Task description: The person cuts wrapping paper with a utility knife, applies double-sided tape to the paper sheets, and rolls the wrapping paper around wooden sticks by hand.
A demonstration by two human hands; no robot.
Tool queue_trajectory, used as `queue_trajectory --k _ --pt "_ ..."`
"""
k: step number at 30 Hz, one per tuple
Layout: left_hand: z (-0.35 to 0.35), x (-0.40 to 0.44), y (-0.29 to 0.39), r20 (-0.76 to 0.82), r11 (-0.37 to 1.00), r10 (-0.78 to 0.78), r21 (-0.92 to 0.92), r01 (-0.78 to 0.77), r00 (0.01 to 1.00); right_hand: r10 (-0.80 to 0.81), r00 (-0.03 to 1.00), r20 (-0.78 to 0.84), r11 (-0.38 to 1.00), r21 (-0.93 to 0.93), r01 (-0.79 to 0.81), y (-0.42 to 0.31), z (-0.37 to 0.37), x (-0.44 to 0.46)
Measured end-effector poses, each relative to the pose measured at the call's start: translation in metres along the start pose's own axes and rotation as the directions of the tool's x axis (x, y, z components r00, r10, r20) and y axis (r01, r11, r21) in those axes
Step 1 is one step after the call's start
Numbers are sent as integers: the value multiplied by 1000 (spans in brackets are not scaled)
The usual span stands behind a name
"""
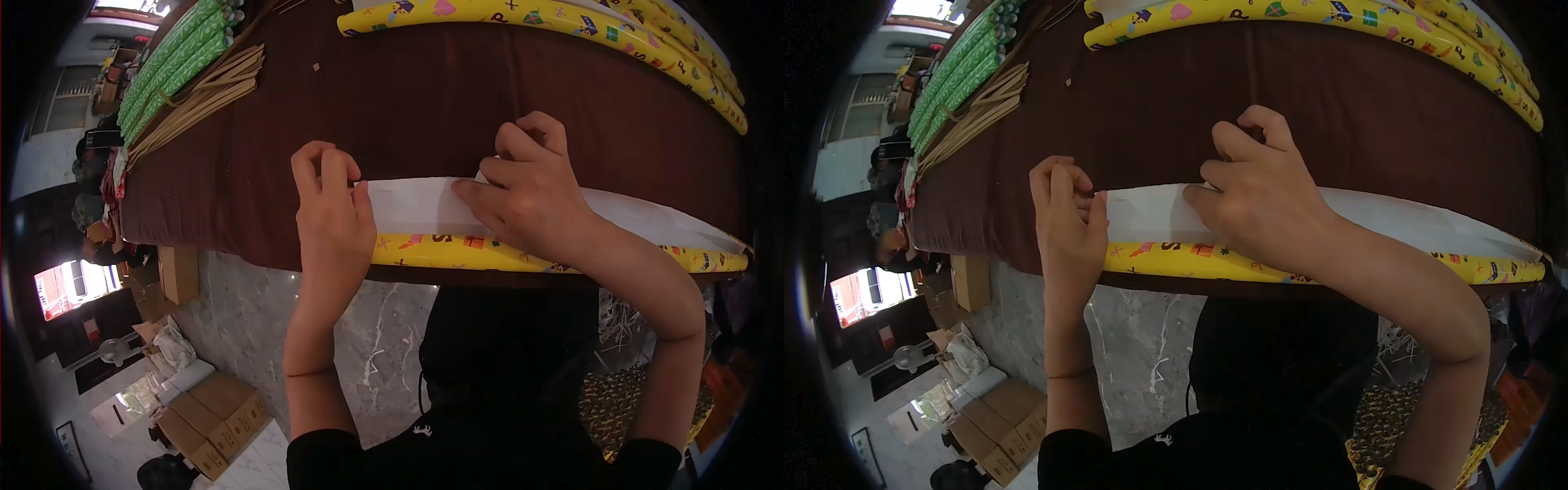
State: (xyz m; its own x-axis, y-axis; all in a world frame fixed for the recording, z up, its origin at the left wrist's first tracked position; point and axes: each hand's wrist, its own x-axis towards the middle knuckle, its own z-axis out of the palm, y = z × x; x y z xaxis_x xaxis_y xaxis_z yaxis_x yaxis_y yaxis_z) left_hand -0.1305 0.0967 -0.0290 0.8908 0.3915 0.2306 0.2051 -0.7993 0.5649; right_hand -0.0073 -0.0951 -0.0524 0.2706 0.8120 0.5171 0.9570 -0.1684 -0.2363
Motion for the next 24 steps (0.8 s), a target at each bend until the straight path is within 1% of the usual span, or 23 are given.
queue_trajectory --k 2,3,5,6,8,9,10,11,13,14,15,17,18,20,21,23,24 --pt "-2 2 4 53 993 -12 117 5 999 -9 1000 -6 1000 5 9 1 0 1" --pt "-4 3 7 49 993 -7 117 1 999 -21 1000 -1 1000 -5 21 2 0 1" --pt "-10 7 11 57 955 -52 295 32 997 -36 999 2 999 -19 36 3 -1 1" --pt "-12 8 11 53 955 -47 296 29 997 -31 999 11 1000 3 31 2 -1 1" --pt "-17 12 10 19 902 -172 406 150 985 -22 1000 11 999 25 22 2 -1 1" --pt "-18 9 10 18 901 -167 409 145 986 -23 1000 16 999 34 23 2 -1 1" --pt "-17 2 10 30 928 -20 373 8 999 -25 999 23 999 43 24 2 -1 1" --pt "-17 -5 11 36 933 130 335 -134 991 -21 1000 19 999 39 20 3 -1 1" --pt "-5 -25 27 44 927 295 231 -297 955 -15 1000 19 999 35 15 2 0 1" --pt "5 -35 30 133 926 320 163 -339 938 -16 1000 25 999 33 15 2 0 1" --pt "13 -38 35 129 929 318 156 -336 939 -9 1000 28 999 44 8 1 0 1" --pt "25 -39 40 147 896 353 232 -379 924 -1 999 37 999 44 0 2 0 1" --pt "28 -40 39 144 897 359 221 -384 922 -8 1000 17 999 40 7 2 2 1" --pt "33 -40 36 53 935 315 151 -320 947 -9 1000 -6 1000 20 9 2 1 0" --pt "34 -40 36 48 933 327 142 -331 944 -9 1000 8 1000 28 9 3 0 0" --pt "37 -43 38 81 944 272 172 -283 959 -12 1000 29 1000 23 11 2 -6 0" --pt "38 -45 38 70 945 280 158 -287 958 -26 999 30 999 29 25 4 -11 0"
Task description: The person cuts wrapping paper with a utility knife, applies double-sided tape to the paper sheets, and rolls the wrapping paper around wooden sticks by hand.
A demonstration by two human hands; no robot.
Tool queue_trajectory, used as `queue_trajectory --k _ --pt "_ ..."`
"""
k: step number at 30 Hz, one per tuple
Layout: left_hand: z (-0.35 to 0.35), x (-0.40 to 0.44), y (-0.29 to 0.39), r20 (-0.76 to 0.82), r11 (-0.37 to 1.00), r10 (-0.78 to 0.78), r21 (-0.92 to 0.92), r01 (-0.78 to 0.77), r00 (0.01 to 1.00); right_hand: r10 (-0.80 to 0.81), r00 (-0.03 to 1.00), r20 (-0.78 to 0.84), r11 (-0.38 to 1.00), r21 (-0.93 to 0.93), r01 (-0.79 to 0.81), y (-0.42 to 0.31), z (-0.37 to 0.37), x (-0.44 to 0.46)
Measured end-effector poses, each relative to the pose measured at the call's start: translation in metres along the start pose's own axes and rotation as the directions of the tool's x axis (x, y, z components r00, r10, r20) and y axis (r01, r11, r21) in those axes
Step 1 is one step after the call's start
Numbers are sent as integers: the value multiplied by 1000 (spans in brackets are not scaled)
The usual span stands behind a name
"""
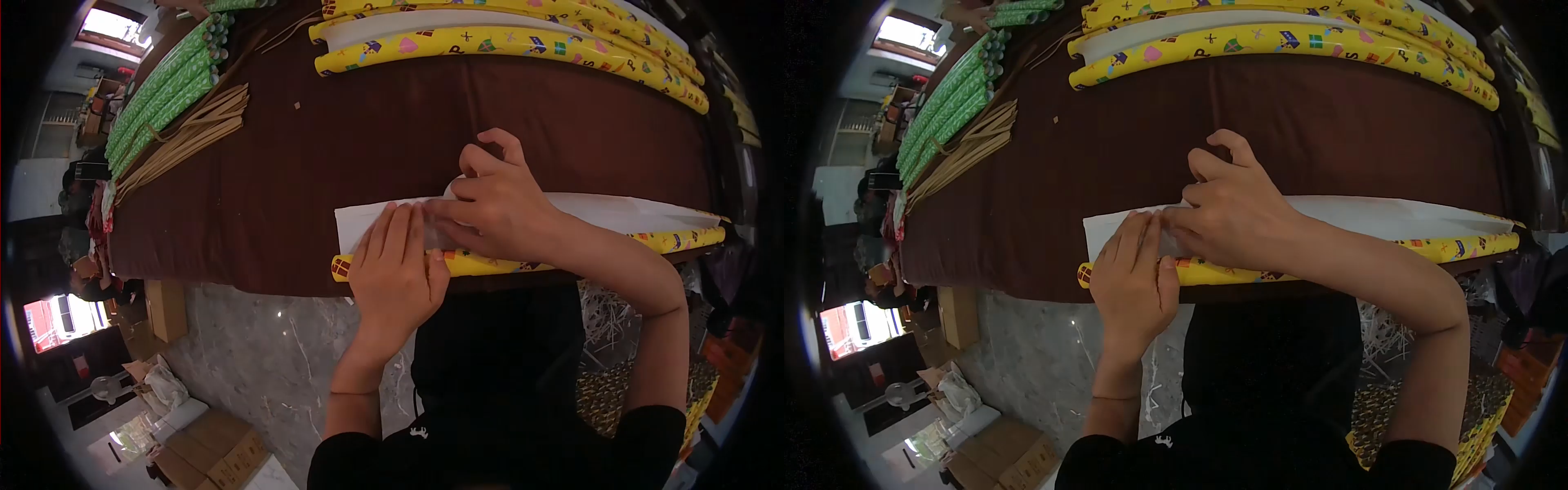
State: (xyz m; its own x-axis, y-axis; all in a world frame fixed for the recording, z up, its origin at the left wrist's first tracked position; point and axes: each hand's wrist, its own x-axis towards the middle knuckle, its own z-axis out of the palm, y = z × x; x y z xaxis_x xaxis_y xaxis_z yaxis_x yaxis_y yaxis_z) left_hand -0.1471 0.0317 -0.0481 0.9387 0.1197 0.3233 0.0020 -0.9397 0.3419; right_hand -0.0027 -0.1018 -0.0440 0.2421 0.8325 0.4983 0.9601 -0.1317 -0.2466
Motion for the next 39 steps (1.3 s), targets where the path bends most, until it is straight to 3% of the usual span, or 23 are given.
queue_trajectory --k 2,4,8,10,17,26,39 --pt "3 -2 -2 -3 994 24 104 -24 1000 -16 1000 14 1000 -12 16 1 -15 2" --pt "4 -3 -2 -6 994 34 109 -33 999 124 988 88 986 103 -133 -4 -46 10" --pt "7 -5 -6 9 990 35 138 -36 999 234 958 167 966 73 -249 -7 -87 -15" --pt "8 -4 -6 6 985 40 170 -40 999 382 904 192 920 12 -392 -4 -105 -34" --pt "7 -3 -5 16 987 23 156 -25 1000 620 783 45 780 -146 -609 18 -110 -94" --pt "5 -5 -4 59 992 -1 128 -6 998 576 815 -64 779 -259 -571 27 -93 -93" --pt "3 -3 -2 71 987 -13 158 1 997 467 882 -62 824 -333 -459 26 -86 -90"
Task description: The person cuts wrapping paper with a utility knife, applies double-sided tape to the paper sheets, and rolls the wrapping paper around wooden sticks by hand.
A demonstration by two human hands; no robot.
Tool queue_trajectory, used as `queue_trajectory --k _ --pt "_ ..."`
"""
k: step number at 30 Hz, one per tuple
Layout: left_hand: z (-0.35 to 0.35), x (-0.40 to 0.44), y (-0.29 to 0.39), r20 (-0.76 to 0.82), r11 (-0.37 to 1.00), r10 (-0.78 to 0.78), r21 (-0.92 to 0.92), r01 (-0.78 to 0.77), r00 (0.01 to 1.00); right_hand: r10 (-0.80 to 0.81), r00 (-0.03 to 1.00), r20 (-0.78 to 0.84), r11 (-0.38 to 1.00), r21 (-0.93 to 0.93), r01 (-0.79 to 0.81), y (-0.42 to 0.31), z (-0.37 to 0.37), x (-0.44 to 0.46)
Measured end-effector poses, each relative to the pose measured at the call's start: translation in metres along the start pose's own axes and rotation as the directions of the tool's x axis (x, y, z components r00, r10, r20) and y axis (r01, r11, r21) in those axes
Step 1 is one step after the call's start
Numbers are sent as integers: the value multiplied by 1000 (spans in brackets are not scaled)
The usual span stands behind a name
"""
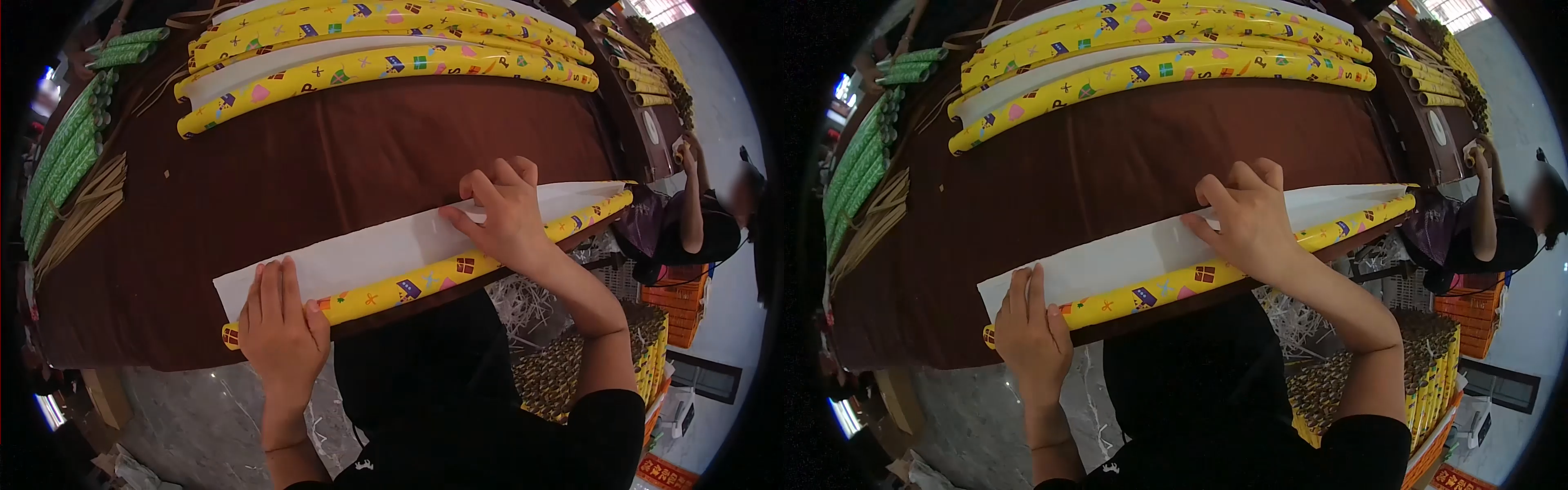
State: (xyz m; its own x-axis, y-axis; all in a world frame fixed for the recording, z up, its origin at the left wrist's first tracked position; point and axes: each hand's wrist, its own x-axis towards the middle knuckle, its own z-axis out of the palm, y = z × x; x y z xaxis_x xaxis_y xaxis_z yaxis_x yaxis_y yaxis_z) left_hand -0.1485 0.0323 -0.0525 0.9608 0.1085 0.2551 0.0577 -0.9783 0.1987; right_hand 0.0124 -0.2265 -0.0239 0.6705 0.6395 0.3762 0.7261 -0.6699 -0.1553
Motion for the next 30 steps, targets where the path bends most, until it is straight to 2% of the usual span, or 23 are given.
queue_trajectory --k 3,5,9,11,12,15,23,26,30 --pt "-9 7 12 37 999 5 48 -7 999 -26 1000 1 1000 7 26 -3 1 2" --pt "-9 11 21 25 993 -8 118 5 1000 -8 998 62 999 -48 11 -2 -2 1" --pt "-6 27 55 -33 987 -5 160 10 999 -3 998 60 999 -41 6 -3 0 2" --pt "1 34 77 0 996 34 -81 -34 999 -15 999 43 999 -31 17 -3 2 2" --pt "5 36 90 0 997 30 -78 -30 1000 -16 999 31 999 -36 17 -2 2 1" --pt "18 44 121 -62 964 112 -234 -124 992 -44 999 23 998 -50 45 0 3 0" --pt "37 52 137 -85 954 149 -248 -166 985 -21 1000 23 998 -56 22 4 -1 -1" --pt "38 51 134 -65 965 182 -180 -191 981 23 997 68 984 173 -35 14 -15 -2" --pt "39 52 134 -64 972 197 -117 -203 978 82 978 190 955 267 -132 45 -48 -13"
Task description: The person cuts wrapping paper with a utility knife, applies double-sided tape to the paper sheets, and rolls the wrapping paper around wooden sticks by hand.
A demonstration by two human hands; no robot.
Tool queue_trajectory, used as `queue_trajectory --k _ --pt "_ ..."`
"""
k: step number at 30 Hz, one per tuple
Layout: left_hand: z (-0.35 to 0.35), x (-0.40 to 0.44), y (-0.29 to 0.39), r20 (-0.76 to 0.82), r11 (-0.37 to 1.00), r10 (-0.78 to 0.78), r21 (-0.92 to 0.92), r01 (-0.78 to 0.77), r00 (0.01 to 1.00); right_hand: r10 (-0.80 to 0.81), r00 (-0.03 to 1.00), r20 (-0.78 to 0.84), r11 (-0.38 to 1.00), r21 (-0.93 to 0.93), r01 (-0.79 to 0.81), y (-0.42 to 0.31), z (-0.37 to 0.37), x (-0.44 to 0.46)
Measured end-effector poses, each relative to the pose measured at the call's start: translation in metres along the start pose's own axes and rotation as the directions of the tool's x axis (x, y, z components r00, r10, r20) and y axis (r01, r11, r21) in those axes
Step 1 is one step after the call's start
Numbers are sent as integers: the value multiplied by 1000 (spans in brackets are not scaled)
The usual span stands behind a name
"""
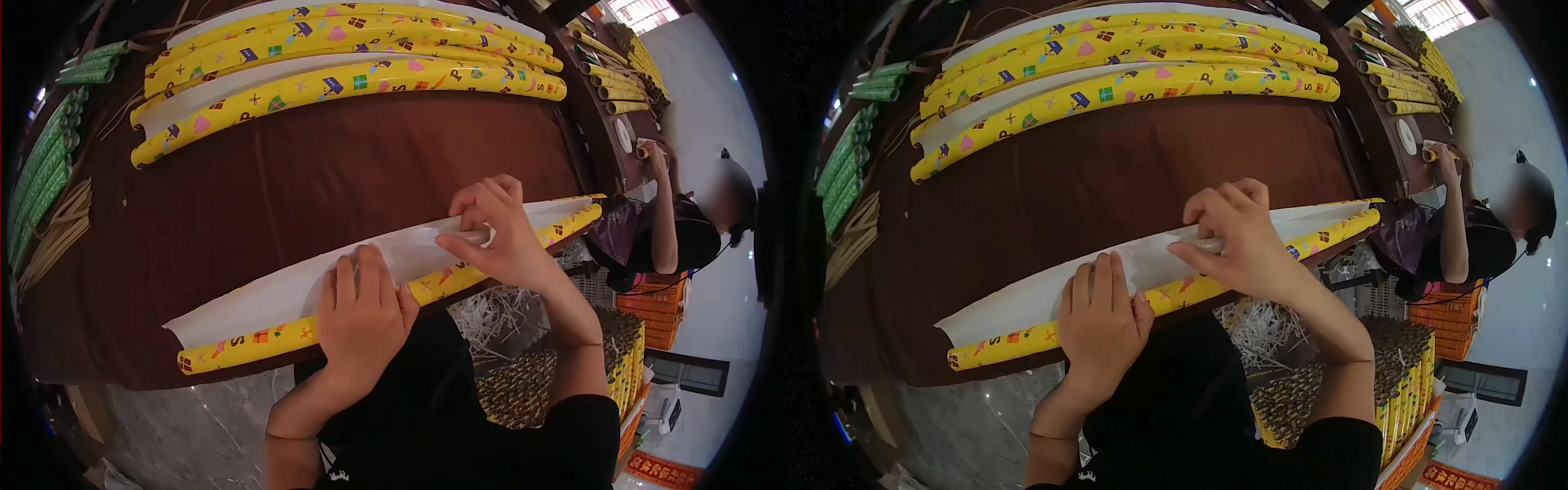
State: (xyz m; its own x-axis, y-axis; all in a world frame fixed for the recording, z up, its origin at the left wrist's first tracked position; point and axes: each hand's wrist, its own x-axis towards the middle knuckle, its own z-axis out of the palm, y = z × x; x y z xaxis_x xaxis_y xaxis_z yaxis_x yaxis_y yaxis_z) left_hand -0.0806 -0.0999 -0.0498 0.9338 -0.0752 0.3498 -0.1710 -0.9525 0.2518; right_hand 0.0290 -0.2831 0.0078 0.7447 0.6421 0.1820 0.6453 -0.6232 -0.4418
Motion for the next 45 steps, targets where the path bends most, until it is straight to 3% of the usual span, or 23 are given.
queue_trajectory --k 4,6,8,10,15,23,30,36,45 --pt "-1 1 0 12 999 7 41 -7 1000 88 995 -42 992 -86 -92 34 -30 -27" --pt "0 0 0 25 999 9 43 -10 1000 228 970 -86 963 -128 -238 45 -41 -37" --pt "1 -1 1 11 998 5 69 -5 1000 265 955 -130 946 -156 -284 59 -42 -46" --pt "0 -1 2 15 997 7 76 -8 1000 180 968 -177 954 -210 -216 68 -35 -49" --pt "-1 -1 2 32 994 19 108 -23 999 132 951 -281 928 -303 -218 73 -19 -46" --pt "-3 -2 4 105 995 -5 97 -6 994 90 949 -302 904 -376 -205 72 -13 -40" --pt "-1 -3 2 64 990 4 138 -13 998 43 963 -267 890 -428 -158 67 -12 -35" --pt "-3 -5 -4 49 989 18 145 -25 999 80 957 -277 908 -377 -185 64 -7 -36" --pt "-37 -24 -35 162 995 -63 88 49 985 59 962 -268 934 -325 -148 24 23 -19"
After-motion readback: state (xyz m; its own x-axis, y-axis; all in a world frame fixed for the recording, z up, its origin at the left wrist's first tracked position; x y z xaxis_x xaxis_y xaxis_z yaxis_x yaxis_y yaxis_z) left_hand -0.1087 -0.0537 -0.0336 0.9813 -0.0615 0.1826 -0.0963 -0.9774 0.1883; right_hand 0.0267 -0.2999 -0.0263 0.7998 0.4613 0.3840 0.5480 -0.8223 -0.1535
